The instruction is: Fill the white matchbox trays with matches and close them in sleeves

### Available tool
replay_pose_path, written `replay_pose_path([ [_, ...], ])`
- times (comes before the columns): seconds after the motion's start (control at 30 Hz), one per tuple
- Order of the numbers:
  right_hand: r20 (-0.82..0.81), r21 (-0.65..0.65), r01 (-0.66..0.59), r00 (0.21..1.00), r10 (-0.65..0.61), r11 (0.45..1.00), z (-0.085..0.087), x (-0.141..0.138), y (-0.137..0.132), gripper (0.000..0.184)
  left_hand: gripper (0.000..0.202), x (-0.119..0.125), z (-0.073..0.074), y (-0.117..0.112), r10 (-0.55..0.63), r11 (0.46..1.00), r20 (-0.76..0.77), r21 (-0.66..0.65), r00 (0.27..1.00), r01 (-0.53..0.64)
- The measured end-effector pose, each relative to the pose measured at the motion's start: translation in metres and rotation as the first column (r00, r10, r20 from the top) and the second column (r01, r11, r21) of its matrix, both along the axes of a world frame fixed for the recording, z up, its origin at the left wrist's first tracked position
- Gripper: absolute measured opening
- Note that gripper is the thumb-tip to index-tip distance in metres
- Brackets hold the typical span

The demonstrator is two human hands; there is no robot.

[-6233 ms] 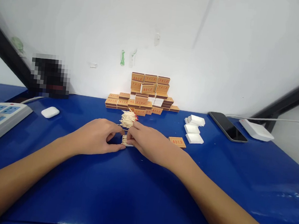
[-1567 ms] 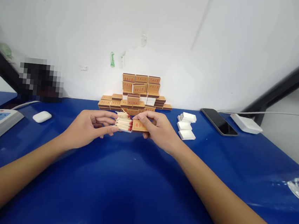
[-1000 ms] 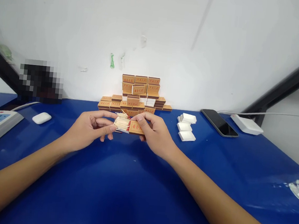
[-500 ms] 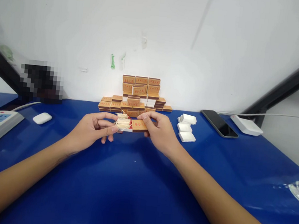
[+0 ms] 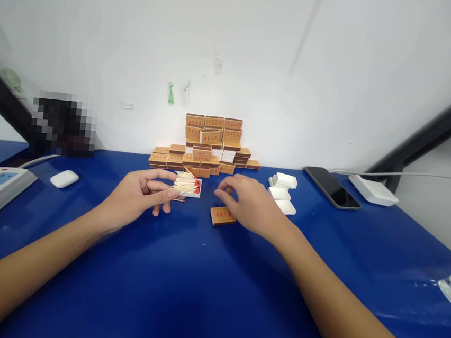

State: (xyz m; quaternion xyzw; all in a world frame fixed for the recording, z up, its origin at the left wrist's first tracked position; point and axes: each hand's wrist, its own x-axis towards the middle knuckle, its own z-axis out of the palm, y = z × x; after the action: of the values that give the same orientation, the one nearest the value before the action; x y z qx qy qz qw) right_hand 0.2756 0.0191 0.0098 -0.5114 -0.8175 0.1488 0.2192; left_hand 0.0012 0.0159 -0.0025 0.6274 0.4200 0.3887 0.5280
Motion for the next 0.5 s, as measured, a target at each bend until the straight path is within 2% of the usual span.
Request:
replay_pose_path([
  [0.07, -0.095, 0.149, 0.004, 0.995, 0.011, 0.989, 0.004, -0.006, -0.005, 0.018, 0.052, 0.001, 0.001, -0.001, -0.003, 1.0, -0.012, -0.002, 1.0, 0.003],
  [0.13, -0.176, 0.209, -0.043, 0.981, 0.081, 0.977, 0.008, -0.013, -0.011, 0.017, 0.051, 0.003, 0.001, -0.003, -0.013, 1.0, -0.028, 0.004, 1.0, 0.013],
  [0.2, -0.185, 0.231, -0.128, 0.967, 0.173, 0.965, 0.01, -0.019, -0.016, 0.013, 0.051, 0.004, 0.001, -0.005, -0.03, 1.0, -0.042, 0.003, 0.999, 0.03],
  [0.3, -0.161, 0.193, -0.209, 0.957, 0.241, 0.959, 0.01, -0.022, -0.022, 0.008, 0.05, 0.006, 0.0, -0.007, -0.054, 0.998, -0.061, -0.016, 0.997, 0.054],
  [0.5, -0.129, 0.031, -0.243, 0.961, 0.245, 0.969, 0.008, -0.019, -0.023, 0.014, 0.049, 0.009, 0.0, -0.01, -0.082, 0.996, -0.089, -0.043, 0.993, 0.078],
])
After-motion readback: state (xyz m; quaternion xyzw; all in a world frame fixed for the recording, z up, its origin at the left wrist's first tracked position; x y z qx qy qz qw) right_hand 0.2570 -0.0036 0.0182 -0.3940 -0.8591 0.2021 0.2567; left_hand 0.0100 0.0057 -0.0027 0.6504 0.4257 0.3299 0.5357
